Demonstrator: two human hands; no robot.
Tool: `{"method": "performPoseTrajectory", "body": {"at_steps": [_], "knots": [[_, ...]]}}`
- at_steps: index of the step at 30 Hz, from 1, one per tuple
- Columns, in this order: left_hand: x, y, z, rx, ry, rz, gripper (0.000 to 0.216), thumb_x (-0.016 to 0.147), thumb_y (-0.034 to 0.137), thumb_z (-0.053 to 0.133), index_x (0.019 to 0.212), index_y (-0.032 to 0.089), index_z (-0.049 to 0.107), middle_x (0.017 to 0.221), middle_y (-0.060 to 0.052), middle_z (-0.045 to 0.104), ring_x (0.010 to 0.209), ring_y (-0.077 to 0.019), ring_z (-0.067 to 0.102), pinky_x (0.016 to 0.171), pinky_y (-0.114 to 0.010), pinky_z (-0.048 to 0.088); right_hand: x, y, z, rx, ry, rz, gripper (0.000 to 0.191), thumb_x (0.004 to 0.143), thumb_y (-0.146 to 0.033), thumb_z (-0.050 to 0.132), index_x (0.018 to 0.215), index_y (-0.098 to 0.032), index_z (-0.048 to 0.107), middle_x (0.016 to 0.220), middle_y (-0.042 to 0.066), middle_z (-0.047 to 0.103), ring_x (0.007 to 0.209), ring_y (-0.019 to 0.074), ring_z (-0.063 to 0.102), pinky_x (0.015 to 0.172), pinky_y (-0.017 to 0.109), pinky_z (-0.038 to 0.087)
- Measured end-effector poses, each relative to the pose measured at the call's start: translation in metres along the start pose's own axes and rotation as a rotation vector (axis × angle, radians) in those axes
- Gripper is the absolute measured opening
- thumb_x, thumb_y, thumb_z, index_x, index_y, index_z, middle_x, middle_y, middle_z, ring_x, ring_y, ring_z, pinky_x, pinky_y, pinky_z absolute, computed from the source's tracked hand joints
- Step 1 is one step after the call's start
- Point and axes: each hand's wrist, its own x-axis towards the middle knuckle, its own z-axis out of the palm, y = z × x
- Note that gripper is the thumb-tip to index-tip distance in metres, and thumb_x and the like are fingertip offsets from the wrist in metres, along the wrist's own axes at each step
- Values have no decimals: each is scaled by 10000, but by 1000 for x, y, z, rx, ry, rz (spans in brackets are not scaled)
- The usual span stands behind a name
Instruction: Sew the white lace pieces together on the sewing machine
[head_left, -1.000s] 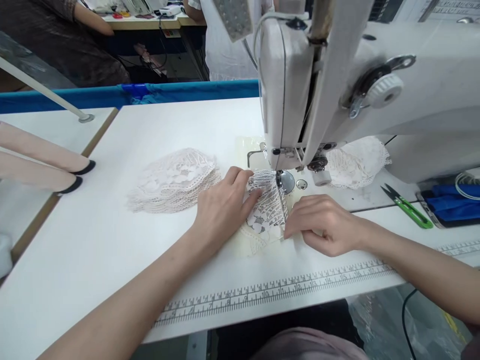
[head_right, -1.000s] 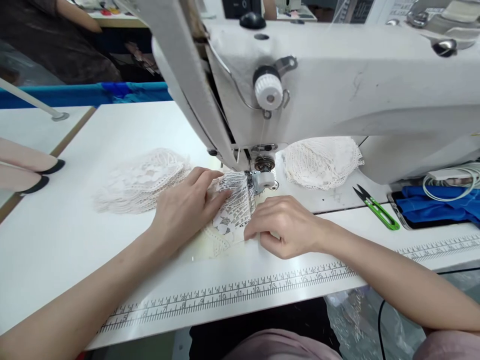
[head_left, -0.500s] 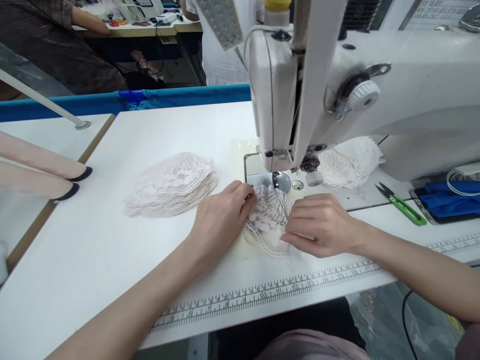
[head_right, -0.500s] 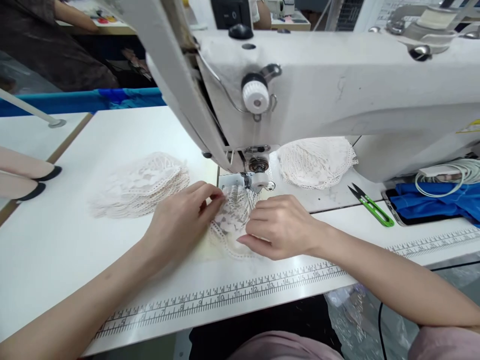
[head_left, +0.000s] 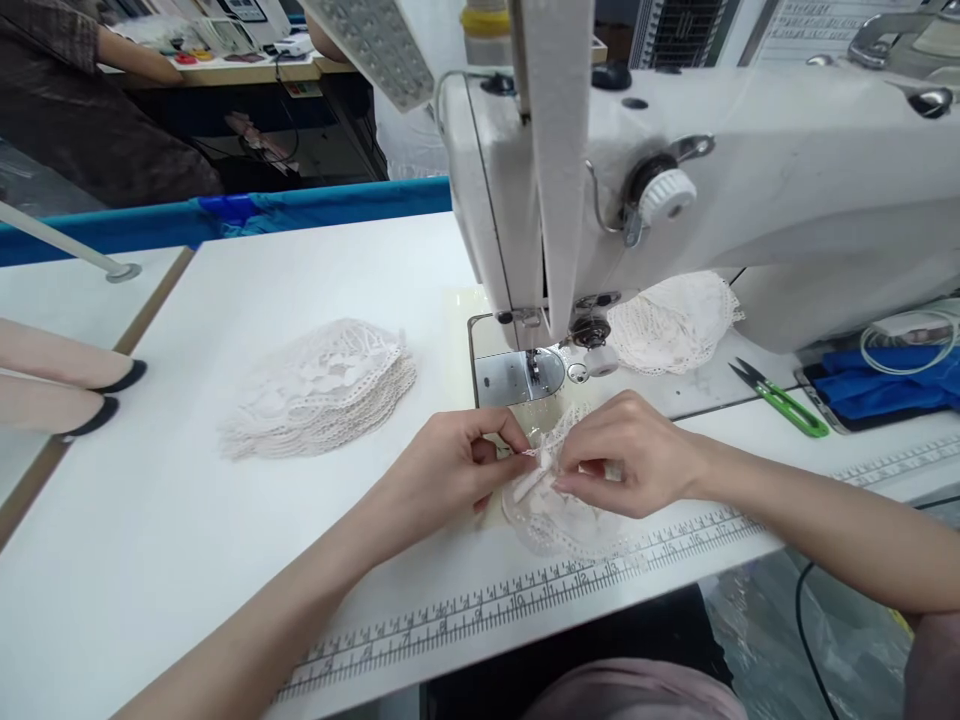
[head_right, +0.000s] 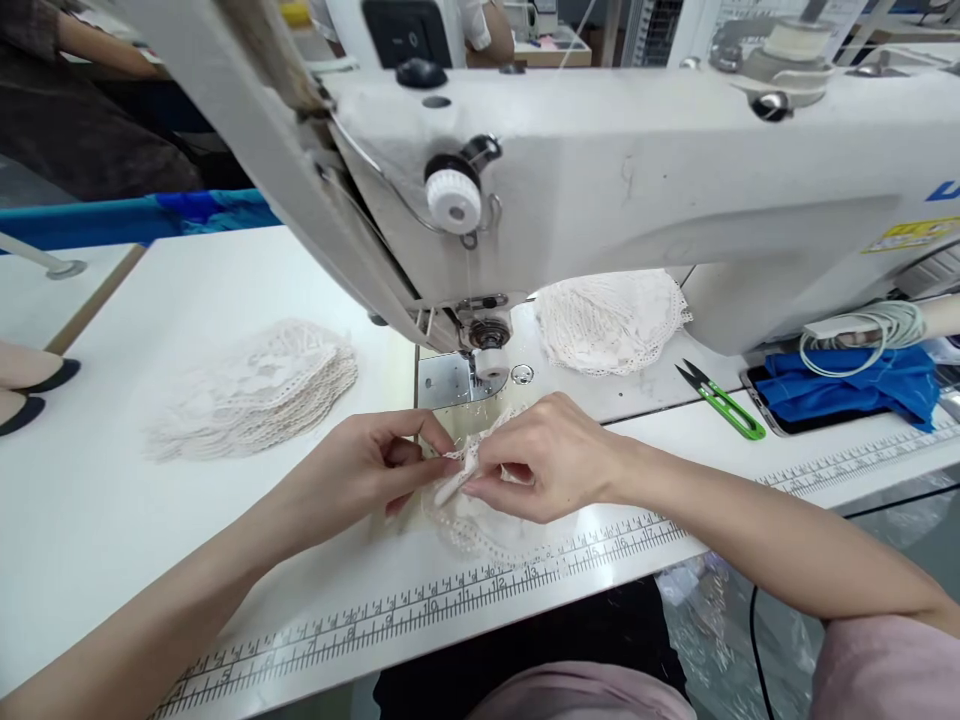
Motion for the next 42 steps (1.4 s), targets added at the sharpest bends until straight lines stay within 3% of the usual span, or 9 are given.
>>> {"method": "performPoseTrajectory", "body": {"at_steps": [4,7,11,16,20,24,32,39,42], "knots": [[-2,2,2,-64,35,-22,141,816,290,646,729,190,600,399,71,556,373,-78,537,432,-164,393,2,-6,-1,24,249,93,162,853,-317,650,830,-157,639,735,-10,657,471,40,494,425,172,409],[-4,4,5,-104,106,38,118,812,268,656,750,188,598,546,34,663,510,-108,641,479,-170,452,3,-10,-2,95,157,310,328,800,-326,717,1065,-172,603,1060,47,668,454,9,503,433,170,453],[-4,4,10,-30,199,250,92,796,235,685,786,187,607,696,19,695,627,-117,672,562,-194,527,4,-8,-1,169,64,450,110,837,-237,660,923,-171,638,868,-4,690,480,35,553,434,159,447],[-3,-9,15,464,495,648,67,861,154,598,810,189,573,715,29,642,583,-80,605,491,-178,474,3,-4,0,100,137,316,74,860,-140,585,880,-163,653,811,0,694,616,74,624,536,177,510],[0,-21,14,833,697,930,108,851,79,601,870,176,556,757,15,665,585,-82,602,470,-187,432,0,-3,2,-93,214,187,123,883,-182,577,993,-152,622,700,-28,625,539,62,532,483,168,460],[2,-23,13,858,698,968,139,832,55,622,891,162,555,761,5,669,618,-90,615,516,-194,452,-3,-2,3,-182,216,98,164,905,-193,553,1059,-151,590,649,-56,595,463,45,451,436,161,395],[3,-21,12,957,700,1047,136,844,64,585,880,182,529,717,12,683,581,-101,605,520,-214,458,-2,0,3,-272,207,10,186,898,-133,481,1037,-183,592,684,-56,668,480,43,536,438,156,406],[1,-22,11,923,653,1122,147,820,44,620,925,130,564,697,-18,681,590,-117,624,555,-235,495,-2,1,1,-507,327,-251,61,883,-142,582,911,-190,608,559,-79,618,427,52,496,383,196,363],[0,-22,11,922,633,1151,153,821,43,619,942,130,582,713,-16,684,593,-115,625,552,-234,491,-2,-1,-1,-395,299,-243,59,902,-205,573,946,-184,607,558,-73,612,420,59,495,388,200,372]]}}
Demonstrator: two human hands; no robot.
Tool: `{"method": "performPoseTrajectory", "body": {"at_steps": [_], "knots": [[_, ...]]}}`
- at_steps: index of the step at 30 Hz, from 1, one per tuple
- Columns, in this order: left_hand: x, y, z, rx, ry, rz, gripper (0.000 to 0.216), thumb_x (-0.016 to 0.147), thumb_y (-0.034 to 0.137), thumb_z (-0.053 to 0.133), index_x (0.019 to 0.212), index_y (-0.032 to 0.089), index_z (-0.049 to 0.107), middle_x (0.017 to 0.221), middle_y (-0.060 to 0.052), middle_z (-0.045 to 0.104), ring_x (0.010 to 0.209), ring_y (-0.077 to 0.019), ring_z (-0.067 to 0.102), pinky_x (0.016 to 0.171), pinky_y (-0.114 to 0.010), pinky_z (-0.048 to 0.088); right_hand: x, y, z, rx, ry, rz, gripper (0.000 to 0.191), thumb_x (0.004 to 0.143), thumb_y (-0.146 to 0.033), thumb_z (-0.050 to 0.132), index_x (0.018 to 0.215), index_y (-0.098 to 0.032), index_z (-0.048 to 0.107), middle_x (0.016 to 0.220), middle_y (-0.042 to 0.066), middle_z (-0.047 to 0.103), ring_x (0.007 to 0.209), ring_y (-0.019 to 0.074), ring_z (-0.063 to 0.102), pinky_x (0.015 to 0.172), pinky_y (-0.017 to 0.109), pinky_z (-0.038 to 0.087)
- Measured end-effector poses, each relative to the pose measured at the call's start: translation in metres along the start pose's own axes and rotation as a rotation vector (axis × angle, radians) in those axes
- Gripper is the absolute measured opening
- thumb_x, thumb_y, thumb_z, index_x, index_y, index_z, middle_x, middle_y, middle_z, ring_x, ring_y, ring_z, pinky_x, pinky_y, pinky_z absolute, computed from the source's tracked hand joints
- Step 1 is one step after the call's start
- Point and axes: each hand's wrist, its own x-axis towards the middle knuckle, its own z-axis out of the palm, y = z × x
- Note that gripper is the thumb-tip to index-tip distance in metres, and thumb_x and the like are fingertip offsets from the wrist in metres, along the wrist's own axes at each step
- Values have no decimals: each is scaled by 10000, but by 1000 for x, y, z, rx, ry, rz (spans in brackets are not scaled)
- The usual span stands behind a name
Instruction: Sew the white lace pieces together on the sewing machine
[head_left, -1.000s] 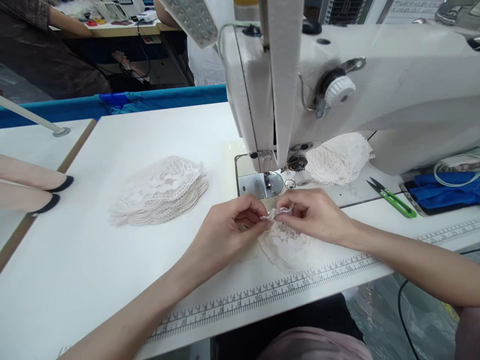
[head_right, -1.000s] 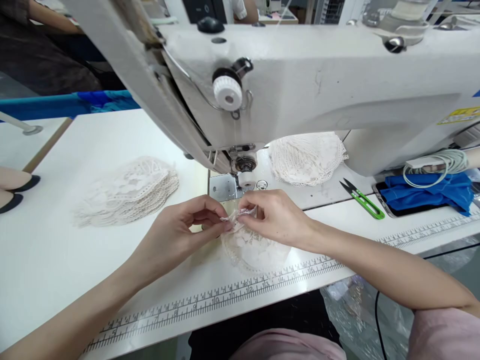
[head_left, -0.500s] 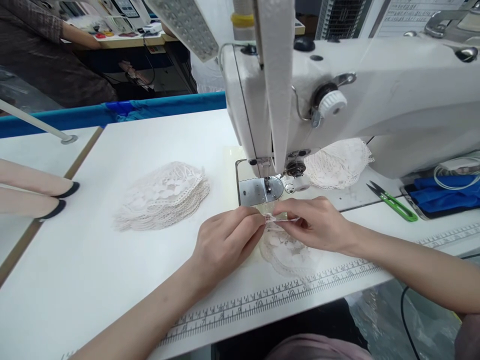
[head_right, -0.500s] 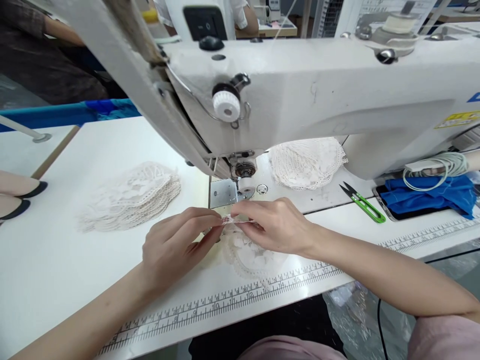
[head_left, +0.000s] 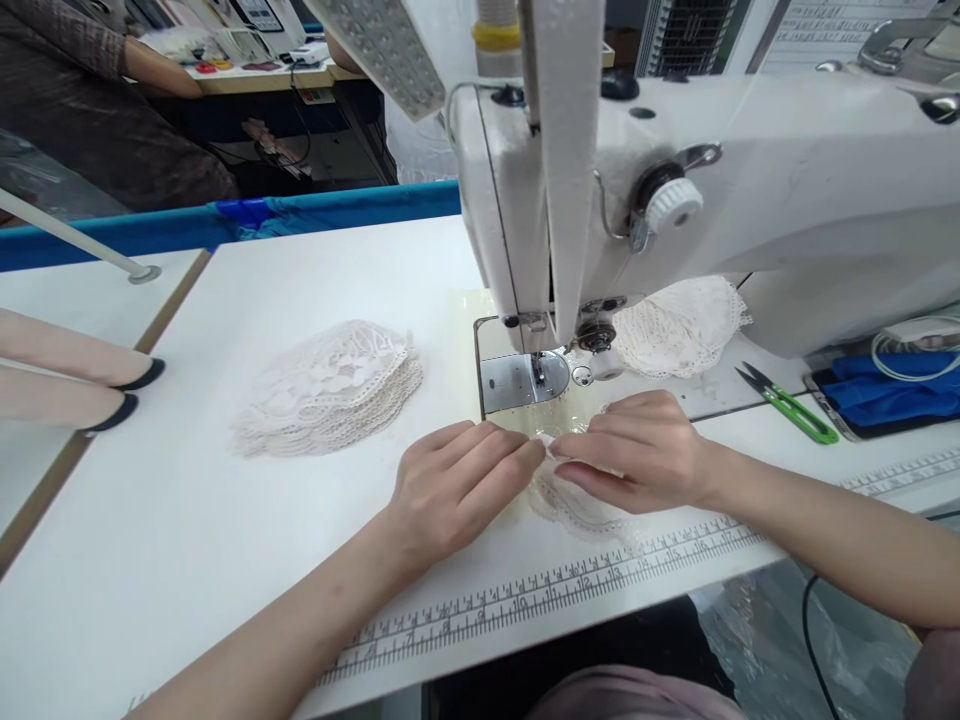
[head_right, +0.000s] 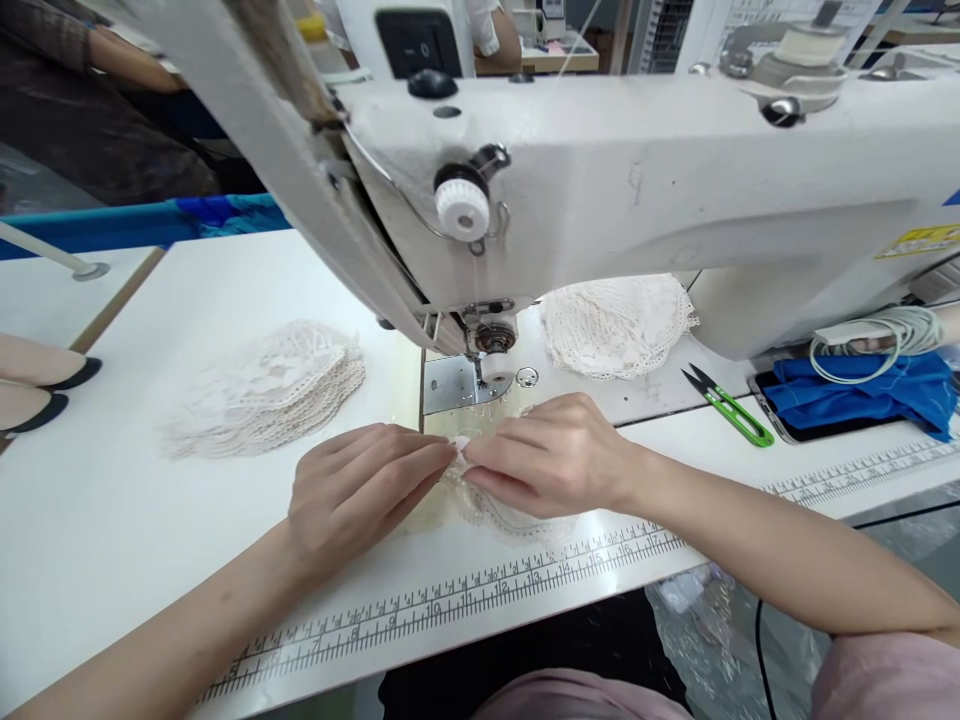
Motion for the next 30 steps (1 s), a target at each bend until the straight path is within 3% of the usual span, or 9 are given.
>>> {"method": "performPoseTrajectory", "body": {"at_steps": [4,6,10,15,19,22,26,30], "knots": [[2,1,-2,12,10,70,149,812,32,626,927,123,600,725,-29,696,609,-117,628,540,-236,485,3,1,-2,310,-184,320,256,948,-185,449,1172,-153,570,524,-95,558,399,46,472,410,162,387],[3,1,-3,14,0,86,136,824,36,611,930,122,601,744,-41,708,641,-125,642,560,-243,502,5,1,-2,389,-278,422,280,935,-188,466,1182,-137,588,519,-92,554,401,47,471,417,161,391],[3,1,-2,22,-12,85,135,846,47,596,932,150,595,756,-19,716,664,-115,656,580,-231,519,7,1,-2,485,-288,499,167,933,-196,513,960,-147,670,647,-32,649,521,52,578,509,160,459],[2,0,-4,5,-6,89,156,818,27,619,936,129,607,760,-28,707,641,-125,655,561,-241,514,8,1,-5,628,-247,667,171,960,-252,493,969,-158,636,583,-71,585,416,39,547,433,145,432],[3,0,-7,-15,-42,115,145,835,29,586,941,125,609,784,-49,711,677,-146,670,546,-255,508,10,2,-8,828,-398,754,238,976,-303,471,1071,-164,639,484,-99,517,397,50,546,414,140,416],[4,0,-8,-9,-33,139,125,849,39,572,923,133,607,761,-44,713,670,-141,667,535,-250,502,11,2,-8,929,-472,788,213,957,-305,508,1015,-156,648,536,-84,542,408,45,550,403,140,418],[5,1,-6,3,-48,132,115,870,46,549,927,135,596,749,-40,713,662,-131,657,540,-247,495,10,1,-6,945,-357,855,172,910,-318,587,880,-153,626,512,-100,500,372,43,523,381,142,410],[2,1,-1,-3,-47,50,110,866,64,586,934,150,587,728,-10,694,636,-108,632,555,-232,487,9,3,-4,851,-149,829,151,880,-300,628,858,-153,655,631,-53,595,382,29,483,358,158,382]]}}
